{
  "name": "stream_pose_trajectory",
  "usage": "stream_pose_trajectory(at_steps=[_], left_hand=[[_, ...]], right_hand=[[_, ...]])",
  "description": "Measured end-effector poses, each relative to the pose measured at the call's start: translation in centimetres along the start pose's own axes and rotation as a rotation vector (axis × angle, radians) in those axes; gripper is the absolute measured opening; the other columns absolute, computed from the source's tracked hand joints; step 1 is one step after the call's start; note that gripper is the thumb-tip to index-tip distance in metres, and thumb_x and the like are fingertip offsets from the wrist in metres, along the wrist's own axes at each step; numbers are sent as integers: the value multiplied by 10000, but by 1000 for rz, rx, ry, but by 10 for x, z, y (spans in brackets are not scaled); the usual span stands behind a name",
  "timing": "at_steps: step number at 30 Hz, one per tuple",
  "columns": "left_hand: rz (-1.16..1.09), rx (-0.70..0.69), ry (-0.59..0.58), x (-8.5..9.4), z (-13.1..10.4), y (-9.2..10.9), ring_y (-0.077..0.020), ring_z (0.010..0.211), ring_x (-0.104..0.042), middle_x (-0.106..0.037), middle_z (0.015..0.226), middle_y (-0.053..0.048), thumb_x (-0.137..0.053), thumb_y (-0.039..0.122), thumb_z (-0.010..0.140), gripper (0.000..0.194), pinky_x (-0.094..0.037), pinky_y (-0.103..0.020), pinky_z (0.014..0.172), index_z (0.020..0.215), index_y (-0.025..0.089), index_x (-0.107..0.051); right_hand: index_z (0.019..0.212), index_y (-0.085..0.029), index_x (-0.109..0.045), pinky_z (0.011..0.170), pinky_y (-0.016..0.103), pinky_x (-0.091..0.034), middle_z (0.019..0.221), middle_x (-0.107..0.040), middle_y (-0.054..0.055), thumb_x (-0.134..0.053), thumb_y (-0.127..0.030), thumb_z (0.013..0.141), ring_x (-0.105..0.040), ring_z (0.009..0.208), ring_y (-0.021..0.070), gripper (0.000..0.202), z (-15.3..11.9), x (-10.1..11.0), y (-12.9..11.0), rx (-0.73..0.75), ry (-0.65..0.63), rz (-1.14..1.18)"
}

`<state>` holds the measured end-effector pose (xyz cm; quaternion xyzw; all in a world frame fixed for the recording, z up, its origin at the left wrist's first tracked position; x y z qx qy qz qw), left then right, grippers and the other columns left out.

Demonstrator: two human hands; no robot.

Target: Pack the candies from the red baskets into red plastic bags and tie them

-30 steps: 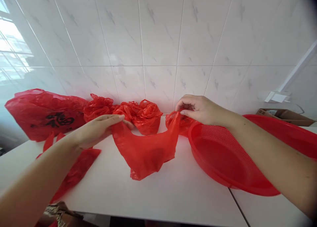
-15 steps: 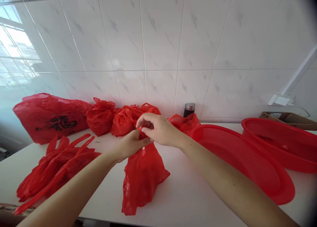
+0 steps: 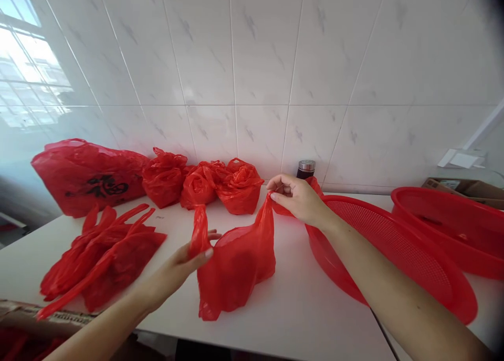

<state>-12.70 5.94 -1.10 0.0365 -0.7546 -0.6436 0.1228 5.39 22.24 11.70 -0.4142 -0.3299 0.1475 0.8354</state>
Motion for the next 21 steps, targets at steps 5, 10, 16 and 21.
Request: stream_pose_trajectory(at_steps=[5, 10, 16, 21], left_hand=[[-508, 40, 7, -25, 28, 21, -205, 883, -616, -591, 722, 11, -555, 371, 864, 147, -475, -358, 845, 855, 226, -576], [-301, 102, -280, -67, 31, 45, -113, 599, -503, -527, 670, 34, -593, 137, 763, 78, -429, -248, 596, 813, 195, -574], [23, 113, -401, -83, 25, 55, -144, 695, -497, -575, 781, 1, -635, 330, 782, 267, -393, -269, 658, 1025, 221, -657], [90, 133, -258, -67, 34, 47, -98, 533, -304, -532, 696, -10, -427, 567, 869, 509, -278, -249, 527, 788, 159, -720]], right_hand=[[976, -209, -578, 764, 289, -474, 926, -599, 8, -533, -168, 805, -578, 834, 121, 182, 4, -26, -28, 70, -161, 155], [1014, -235, -554, 713, 284, -490, 925, -607, 3, -478, -102, 794, -589, 833, 129, 268, 20, -67, -58, 160, -338, 177], [984, -247, -555, 733, 296, -495, 912, -638, 1, -464, -108, 808, -607, 838, 140, 243, 25, -100, -54, 169, -384, 107], [1025, -264, -565, 722, 314, -461, 992, -628, 21, -499, -386, 891, -583, 900, 173, 193, 12, -92, -29, 77, -391, -9]])
Point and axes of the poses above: each hand's wrist, its own z-axis towards the middle knuckle, its own x-axis out of the back of the hand, y = z × x, the point moved 10 cm from there along z, towards the middle knuckle
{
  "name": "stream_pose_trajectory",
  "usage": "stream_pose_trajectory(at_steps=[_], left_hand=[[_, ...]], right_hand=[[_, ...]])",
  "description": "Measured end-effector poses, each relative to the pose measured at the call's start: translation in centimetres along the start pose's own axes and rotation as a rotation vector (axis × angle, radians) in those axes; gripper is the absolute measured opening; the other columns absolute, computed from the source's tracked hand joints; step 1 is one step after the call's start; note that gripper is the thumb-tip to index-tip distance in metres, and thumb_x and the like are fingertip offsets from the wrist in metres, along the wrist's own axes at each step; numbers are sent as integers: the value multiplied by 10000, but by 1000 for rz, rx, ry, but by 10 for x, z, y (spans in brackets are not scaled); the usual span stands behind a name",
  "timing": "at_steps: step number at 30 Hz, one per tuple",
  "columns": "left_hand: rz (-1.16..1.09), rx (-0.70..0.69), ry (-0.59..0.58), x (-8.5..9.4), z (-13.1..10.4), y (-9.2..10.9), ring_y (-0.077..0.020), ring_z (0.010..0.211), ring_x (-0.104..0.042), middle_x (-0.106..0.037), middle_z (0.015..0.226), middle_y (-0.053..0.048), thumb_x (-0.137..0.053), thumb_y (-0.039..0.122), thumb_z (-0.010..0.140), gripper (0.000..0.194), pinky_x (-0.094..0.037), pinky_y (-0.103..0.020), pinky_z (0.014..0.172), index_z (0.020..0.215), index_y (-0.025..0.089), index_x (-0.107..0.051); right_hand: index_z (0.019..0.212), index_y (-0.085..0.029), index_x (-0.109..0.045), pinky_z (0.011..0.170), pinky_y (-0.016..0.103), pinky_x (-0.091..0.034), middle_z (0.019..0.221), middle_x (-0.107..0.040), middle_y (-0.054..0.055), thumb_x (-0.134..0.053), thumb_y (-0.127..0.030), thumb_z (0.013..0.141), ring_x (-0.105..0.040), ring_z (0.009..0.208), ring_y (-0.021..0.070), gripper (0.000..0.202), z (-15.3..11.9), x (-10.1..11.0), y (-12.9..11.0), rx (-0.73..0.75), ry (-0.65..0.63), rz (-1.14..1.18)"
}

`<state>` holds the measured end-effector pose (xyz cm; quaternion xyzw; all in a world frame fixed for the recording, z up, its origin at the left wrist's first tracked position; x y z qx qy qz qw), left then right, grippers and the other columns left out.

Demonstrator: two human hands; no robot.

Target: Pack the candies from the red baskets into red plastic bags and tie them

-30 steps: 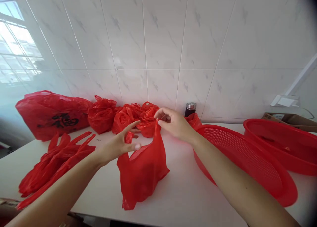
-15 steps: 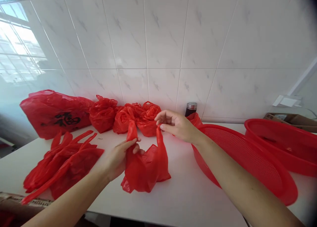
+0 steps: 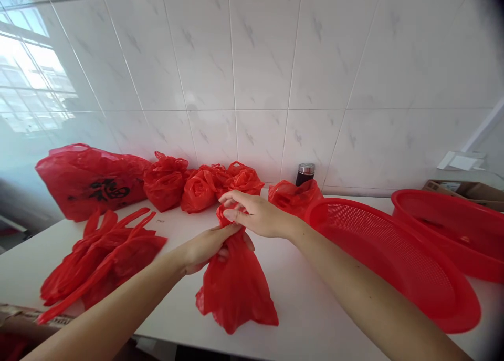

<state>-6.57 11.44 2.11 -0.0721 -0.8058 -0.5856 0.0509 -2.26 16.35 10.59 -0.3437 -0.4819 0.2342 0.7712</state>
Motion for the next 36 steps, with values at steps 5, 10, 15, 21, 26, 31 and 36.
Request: stream_pose_trajectory(at_steps=[5, 10, 15, 21, 26, 31, 36], left_hand=[[-97, -33, 7, 11, 3, -5, -126, 540, -406, -581, 632, -31, -448, 555, 870, 489, -334, -260, 557, 836, 152, -723], [-56, -255, -29, 14, -4, 24, -147, 679, -511, -670, 804, -58, -561, 409, 853, 289, -406, -282, 684, 817, 173, -724], [280, -346, -19, 2, -8, 39, -171, 735, -550, -642, 780, -24, -599, 310, 811, 173, -426, -285, 677, 889, 215, -720], [594, -527, 157, -3, 4, 55, -130, 598, -493, -589, 677, 4, -483, 69, 695, 167, -365, -247, 553, 733, 197, -583], [745, -685, 460, 4, 9, 64, -148, 653, -531, -606, 761, -6, -447, 38, 688, 220, -377, -252, 579, 779, 214, -541], [664, -782, 536, -7, 11, 52, -208, 1028, -573, -580, 1160, -80, -426, 38, 759, 387, -446, -320, 854, 1067, 226, -567], [568, -641, 473, -8, 16, 21, -220, 1137, -544, -581, 1257, -74, -362, -9, 759, 579, -418, -352, 945, 1249, 242, -543]], right_hand=[[795, -218, -533, 574, 265, -386, 687, -538, -25, -462, -411, 908, -488, 626, 125, 235, -31, 12, 18, -134, 85, -46], [851, -237, -569, 643, 258, -435, 792, -619, -17, -521, -329, 893, -565, 710, 128, 112, -68, -17, 2, -108, 48, 178], [929, -242, -579, 776, 292, -440, 897, -632, 11, -460, -406, 926, -584, 838, 151, 202, -59, 6, 21, -41, 358, 266], [874, -229, -623, 714, 293, -458, 809, -615, 8, -496, -491, 879, -579, 767, 168, 291, -32, -18, 81, -186, 321, 675], [973, -239, -638, 726, 279, -453, 856, -648, 3, -650, -342, 780, -601, 771, 160, 219, -47, -40, 100, -230, 246, 1022], [804, -210, -613, 689, 249, -435, 750, -603, -22, -614, -276, 784, -548, 684, 120, 68, -60, -23, 107, -235, 381, 957], [737, -206, -568, 818, 310, -456, 857, -628, 15, -547, -378, 846, -587, 849, 165, 205, -66, -13, 103, -200, 521, 799]])
Point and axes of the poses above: each hand's wrist, its own z-axis towards the middle knuckle, its own x-axis out of the back of the hand, y = z × x, the point moved 10 cm from there along z, towards the middle knuckle
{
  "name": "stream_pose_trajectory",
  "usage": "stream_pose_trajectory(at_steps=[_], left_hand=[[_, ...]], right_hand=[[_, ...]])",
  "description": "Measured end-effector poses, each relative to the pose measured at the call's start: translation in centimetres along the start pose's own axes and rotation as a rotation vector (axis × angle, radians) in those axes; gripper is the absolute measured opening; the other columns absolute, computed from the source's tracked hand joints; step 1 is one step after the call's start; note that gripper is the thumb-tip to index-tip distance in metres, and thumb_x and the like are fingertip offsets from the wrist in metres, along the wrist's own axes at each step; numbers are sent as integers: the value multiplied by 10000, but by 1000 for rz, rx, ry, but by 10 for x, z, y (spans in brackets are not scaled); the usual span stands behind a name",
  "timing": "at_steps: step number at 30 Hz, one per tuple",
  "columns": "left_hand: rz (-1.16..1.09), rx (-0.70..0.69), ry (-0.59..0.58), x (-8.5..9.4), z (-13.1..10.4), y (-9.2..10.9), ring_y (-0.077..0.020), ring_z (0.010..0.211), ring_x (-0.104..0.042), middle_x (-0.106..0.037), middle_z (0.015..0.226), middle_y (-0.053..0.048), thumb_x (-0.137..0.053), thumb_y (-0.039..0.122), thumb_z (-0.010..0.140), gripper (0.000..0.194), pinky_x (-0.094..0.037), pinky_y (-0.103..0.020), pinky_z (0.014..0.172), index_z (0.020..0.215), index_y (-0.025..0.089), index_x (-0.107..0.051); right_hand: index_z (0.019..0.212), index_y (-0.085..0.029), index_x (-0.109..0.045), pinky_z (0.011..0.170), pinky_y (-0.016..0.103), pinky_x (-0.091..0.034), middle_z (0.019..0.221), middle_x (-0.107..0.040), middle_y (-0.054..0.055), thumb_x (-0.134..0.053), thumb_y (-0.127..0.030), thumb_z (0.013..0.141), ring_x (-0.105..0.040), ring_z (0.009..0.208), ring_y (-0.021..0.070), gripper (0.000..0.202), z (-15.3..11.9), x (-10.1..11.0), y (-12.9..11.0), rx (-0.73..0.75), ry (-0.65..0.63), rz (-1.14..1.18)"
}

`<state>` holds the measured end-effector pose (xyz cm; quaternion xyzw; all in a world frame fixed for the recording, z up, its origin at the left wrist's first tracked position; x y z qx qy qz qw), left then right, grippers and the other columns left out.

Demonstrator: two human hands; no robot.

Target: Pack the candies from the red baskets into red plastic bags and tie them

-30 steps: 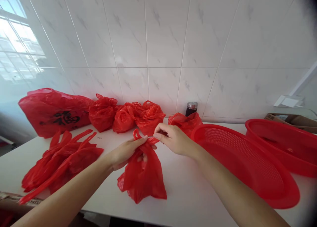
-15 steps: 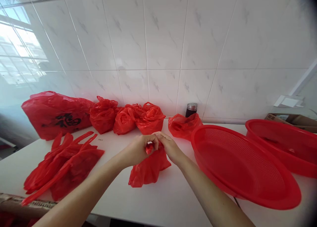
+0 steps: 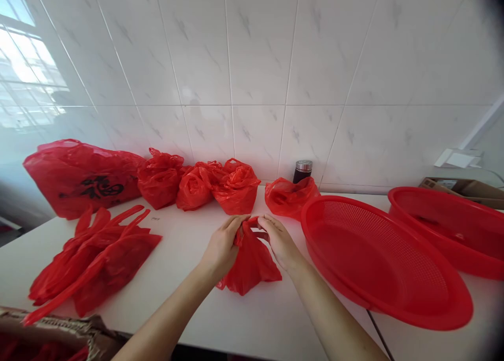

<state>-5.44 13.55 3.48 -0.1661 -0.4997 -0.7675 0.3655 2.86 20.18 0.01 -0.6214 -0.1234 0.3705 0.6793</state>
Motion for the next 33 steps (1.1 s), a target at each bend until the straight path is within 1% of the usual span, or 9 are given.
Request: stream_pose_trajectory(at_steps=[4, 7, 11, 15, 18, 20, 22, 29, 33], left_hand=[[19, 139, 40, 6, -25, -22, -240, 1039, -582, -648, 1126, -84, -365, 213, 921, 319, -432, -366, 891, 1107, 230, -624], [46, 256, 157, 15, -55, -48, -238, 878, -602, -665, 935, -77, -352, 340, 942, 322, -453, -354, 778, 893, 223, -648], [-50, 435, 371, 15, -98, -85, -204, 793, -594, -653, 874, -43, -364, 449, 928, 352, -455, -312, 733, 839, 222, -617], [-207, 605, 591, -2, -119, -104, -164, 663, -553, -577, 713, -1, -298, 519, 933, 396, -452, -259, 617, 789, 221, -515], [-86, 654, 693, -5, -118, -107, -152, 656, -536, -537, 715, 2, -205, 497, 955, 398, -441, -241, 594, 785, 226, -440], [-3, 645, 666, -6, -110, -114, -149, 678, -533, -541, 734, 1, -185, 458, 966, 370, -433, -241, 628, 810, 228, -429], [40, 630, 588, -7, -102, -126, -145, 661, -522, -552, 723, 9, -229, 416, 966, 314, -407, -240, 636, 832, 232, -445], [230, 608, 236, -13, -74, -162, -144, 572, -483, -601, 680, 24, -406, 150, 821, 168, -276, -237, 550, 810, 249, -541], [326, 587, 100, -21, -56, -172, -162, 573, -480, -627, 688, 12, -408, 145, 789, 178, -251, -253, 540, 746, 252, -543]], right_hand=[[762, -212, -554, 748, 320, -490, 814, -625, 29, -574, -450, 821, -617, 807, 186, 247, 4, 15, 22, -2, 159, 166], [777, -218, -506, 679, 327, -515, 757, -604, 18, -570, -463, 787, -629, 738, 187, 253, 11, 47, 51, -56, 400, 216], [736, -225, -419, 596, 317, -500, 684, -562, -2, -456, -500, 823, -608, 644, 177, 291, 7, 73, 84, -93, 609, 89], [720, -236, -403, 574, 264, -400, 621, -519, -36, -416, -525, 875, -522, 587, 148, 329, -10, 61, 96, -5, 629, -186], [782, -242, -440, 533, 255, -298, 596, -527, -41, -311, -512, 937, -477, 534, 150, 338, -15, 35, 97, 22, 495, -718], [864, -245, -455, 522, 252, -266, 640, -581, -30, -200, -467, 977, -512, 547, 157, 357, -12, 26, 101, -18, 402, -1055], [924, -244, -461, 526, 249, -261, 702, -628, -15, -164, -426, 993, -560, 595, 161, 355, -6, 33, 102, -72, 378, -1206], [947, -240, -498, 524, 246, -266, 741, -678, 15, -242, -395, 990, -624, 669, 180, 302, 25, 73, 102, -211, 341, -1331], [952, -227, -529, 541, 250, -304, 756, -694, 38, -283, -360, 983, -640, 680, 185, 282, 36, 85, 116, -290, 314, -1383]])
Point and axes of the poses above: each hand's wrist, its own z-axis towards the middle knuckle, its own x-axis out of the back of the hand, y = z × x, the point moved 10 cm from there along z, towards the middle knuckle
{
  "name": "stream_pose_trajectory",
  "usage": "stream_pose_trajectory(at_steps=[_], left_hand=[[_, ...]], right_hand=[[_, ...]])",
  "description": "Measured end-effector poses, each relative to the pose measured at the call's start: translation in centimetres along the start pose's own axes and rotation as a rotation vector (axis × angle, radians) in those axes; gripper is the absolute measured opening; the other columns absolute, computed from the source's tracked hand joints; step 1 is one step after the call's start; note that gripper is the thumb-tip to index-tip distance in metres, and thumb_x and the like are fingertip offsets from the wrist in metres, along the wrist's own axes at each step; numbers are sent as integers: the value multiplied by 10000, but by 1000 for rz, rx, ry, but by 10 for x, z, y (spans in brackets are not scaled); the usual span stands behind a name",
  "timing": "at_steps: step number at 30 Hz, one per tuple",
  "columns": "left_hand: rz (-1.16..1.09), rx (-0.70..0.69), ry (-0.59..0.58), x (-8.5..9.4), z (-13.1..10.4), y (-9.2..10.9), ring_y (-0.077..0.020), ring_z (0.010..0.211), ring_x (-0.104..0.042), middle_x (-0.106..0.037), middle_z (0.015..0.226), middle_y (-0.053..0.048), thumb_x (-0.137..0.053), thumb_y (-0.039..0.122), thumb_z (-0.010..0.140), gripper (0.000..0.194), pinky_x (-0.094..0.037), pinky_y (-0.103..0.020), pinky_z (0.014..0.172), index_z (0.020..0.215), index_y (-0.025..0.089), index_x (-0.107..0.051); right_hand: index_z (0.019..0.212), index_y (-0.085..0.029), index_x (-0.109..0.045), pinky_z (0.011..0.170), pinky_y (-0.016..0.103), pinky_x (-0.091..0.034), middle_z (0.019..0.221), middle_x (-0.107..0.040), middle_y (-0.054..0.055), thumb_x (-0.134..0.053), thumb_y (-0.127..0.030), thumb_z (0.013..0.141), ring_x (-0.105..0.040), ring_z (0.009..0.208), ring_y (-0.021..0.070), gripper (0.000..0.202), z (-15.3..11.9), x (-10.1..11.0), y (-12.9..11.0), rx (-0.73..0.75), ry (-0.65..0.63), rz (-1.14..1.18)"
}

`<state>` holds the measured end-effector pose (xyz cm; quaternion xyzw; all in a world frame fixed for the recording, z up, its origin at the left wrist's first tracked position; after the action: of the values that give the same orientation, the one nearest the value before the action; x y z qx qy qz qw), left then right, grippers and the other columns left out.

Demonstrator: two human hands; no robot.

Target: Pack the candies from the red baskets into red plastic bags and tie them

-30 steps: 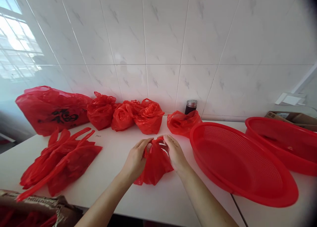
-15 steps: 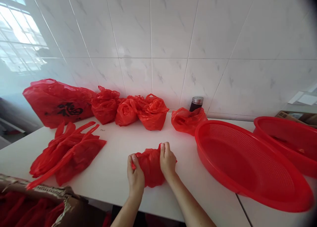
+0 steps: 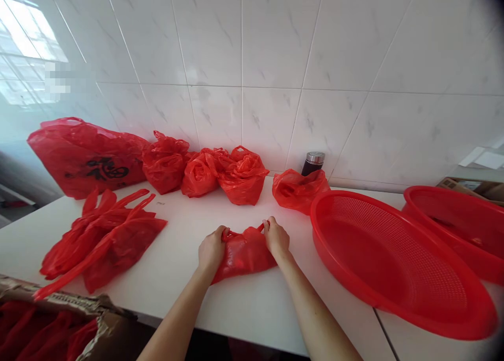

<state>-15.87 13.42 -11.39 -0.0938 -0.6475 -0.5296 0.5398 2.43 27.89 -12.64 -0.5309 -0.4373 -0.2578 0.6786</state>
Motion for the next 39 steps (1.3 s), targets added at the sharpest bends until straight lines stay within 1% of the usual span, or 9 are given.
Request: stream_pose_trajectory(at_steps=[5, 12, 17, 23, 27, 30, 33, 35, 39], left_hand=[[118, -24, -48, -12, 17, 0, -187, 597, -516, -666, 748, -23, -392, 215, 828, 198, -244, -275, 546, 804, 254, -585], [187, -46, -28, -21, 22, -6, -204, 682, -580, -702, 885, -37, -361, 246, 878, 259, -253, -284, 555, 953, 254, -608], [153, -66, -5, -19, 20, -4, -194, 683, -587, -707, 897, -30, -383, 231, 878, 259, -282, -276, 568, 981, 263, -619], [-30, -111, 53, -3, 0, 7, -159, 689, -594, -700, 844, -7, -314, 395, 946, 332, -373, -248, 635, 936, 259, -617], [-158, -161, 60, 11, -15, 15, -138, 663, -576, -671, 783, 5, -308, 476, 943, 384, -418, -227, 650, 904, 238, -607], [-189, -118, 104, 24, -21, 16, -144, 655, -563, -650, 748, 7, -299, 483, 946, 403, -417, -240, 634, 870, 232, -605], [-170, -48, 200, 34, -27, 21, -173, 798, -578, -655, 853, -5, -304, 475, 949, 396, -412, -263, 675, 869, 239, -612], [-171, -23, 241, 34, -30, 26, -190, 913, -568, -652, 963, -11, -299, 466, 953, 386, -412, -276, 721, 913, 252, -618], [-248, 41, 215, 18, -34, 28, -169, 885, -585, -649, 1017, 0, -269, 446, 964, 382, -420, -267, 714, 944, 268, -607]], right_hand=[[989, -202, -545, 608, 272, -363, 783, -702, 69, -318, -346, 976, -655, 725, 197, 269, 14, -6, -1, 6, -1, -63], [999, -187, -540, 623, 285, -365, 709, -677, 72, -324, -349, 972, -643, 693, 215, 272, 22, -12, -3, 27, 48, -25], [931, -218, -540, 609, 269, -353, 661, -634, 23, -314, -384, 963, -599, 636, 191, 283, 19, -6, 5, 29, 119, 146], [836, -225, -519, 645, 240, -408, 772, -617, -2, -299, -505, 929, -561, 698, 155, 368, 5, 14, 13, 97, 176, 503], [849, -211, -509, 552, 230, -400, 654, -510, -29, -337, -545, 905, -486, 576, 136, 380, -4, 25, 11, 148, 130, 696], [1016, -211, -507, 516, 228, -390, 576, -436, -67, -380, -533, 899, -447, 504, 124, 365, -13, 29, 5, 172, 57, 798], [1282, -226, -399, 658, 262, -466, 675, -545, -56, -578, -447, 818, -555, 634, 139, 545, -27, 26, -13, 248, -117, 899], [1345, -263, -367, 780, 302, -480, 831, -615, -22, -669, -351, 751, -601, 783, 157, 672, -39, 23, -27, 305, -217, 886], [1093, -256, -595, 897, 324, -449, 1000, -638, 13, -566, -200, 779, -593, 947, 166, 320, -51, 31, -45, 475, -193, 785]])
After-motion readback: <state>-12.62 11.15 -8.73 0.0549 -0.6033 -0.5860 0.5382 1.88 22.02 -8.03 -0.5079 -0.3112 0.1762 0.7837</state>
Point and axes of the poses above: each hand's wrist, its own z-axis towards the middle knuckle, its own x-axis out of the back of the hand, y = z × x, the point moved 10 cm from there along z, towards the middle knuckle
